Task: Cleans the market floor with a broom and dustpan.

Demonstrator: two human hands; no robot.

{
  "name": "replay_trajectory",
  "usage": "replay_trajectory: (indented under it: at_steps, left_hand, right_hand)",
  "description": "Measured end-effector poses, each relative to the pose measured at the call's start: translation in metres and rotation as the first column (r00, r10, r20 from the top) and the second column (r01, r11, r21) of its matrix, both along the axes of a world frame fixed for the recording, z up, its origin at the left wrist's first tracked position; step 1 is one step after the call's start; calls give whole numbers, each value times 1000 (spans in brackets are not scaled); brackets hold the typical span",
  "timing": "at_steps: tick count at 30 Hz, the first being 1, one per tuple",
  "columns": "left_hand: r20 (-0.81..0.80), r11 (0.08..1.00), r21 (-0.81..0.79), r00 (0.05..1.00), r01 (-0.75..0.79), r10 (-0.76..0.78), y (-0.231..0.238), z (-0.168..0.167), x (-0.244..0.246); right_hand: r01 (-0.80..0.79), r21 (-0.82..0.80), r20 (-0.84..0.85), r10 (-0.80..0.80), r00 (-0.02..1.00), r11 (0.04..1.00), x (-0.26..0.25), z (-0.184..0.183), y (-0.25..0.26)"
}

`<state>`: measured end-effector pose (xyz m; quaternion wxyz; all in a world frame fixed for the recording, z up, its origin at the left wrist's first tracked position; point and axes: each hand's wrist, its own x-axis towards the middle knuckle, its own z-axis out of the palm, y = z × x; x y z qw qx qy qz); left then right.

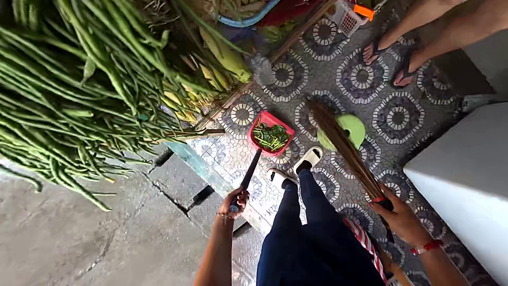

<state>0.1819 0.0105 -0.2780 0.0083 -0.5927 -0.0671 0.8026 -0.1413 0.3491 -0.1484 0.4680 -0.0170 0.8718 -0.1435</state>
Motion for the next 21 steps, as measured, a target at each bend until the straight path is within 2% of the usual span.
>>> replay_trajectory:
  at_steps: [4,8,10,12,15,17,19,21]
  left_hand:
    - [0,994,-51,996,94,-94,-22,-1,-61]
    - [34,970,-61,972,234,-232,-44,-11,-122]
    - [73,951,-58,951,304,-299,-52,-10,-150]
    - [124,931,-43,927,362,-354,-58,-9,-175]
    - [170,886,-24,876,462,-452,-67,-12,-204]
    - [200,826,-2,809,564,-552,-72,-10,-223]
    - [237,729,40,702,684,-672,-79,-9,-242]
    - [296,568,48,531,822,-794,-85,-9,-260]
  right_hand:
    - [64,18,-110,-62,992,998,-49,-22,-7]
    - [167,23,-102,-164,981,986,-125,-57,-29]
    - [188,106,-103,-177,979,976,-151,-69,-32]
    - [182,165,-100,-167,981,969,-167,-75,-20]
    - [204,160,-93,-191,977,966,-177,-79,12]
    - [225,159,-90,-213,973,961,-177,-82,35]
    - [274,162,-71,-265,962,948,-173,-85,55]
    - [316,178,-47,-312,949,932,-168,-89,72]
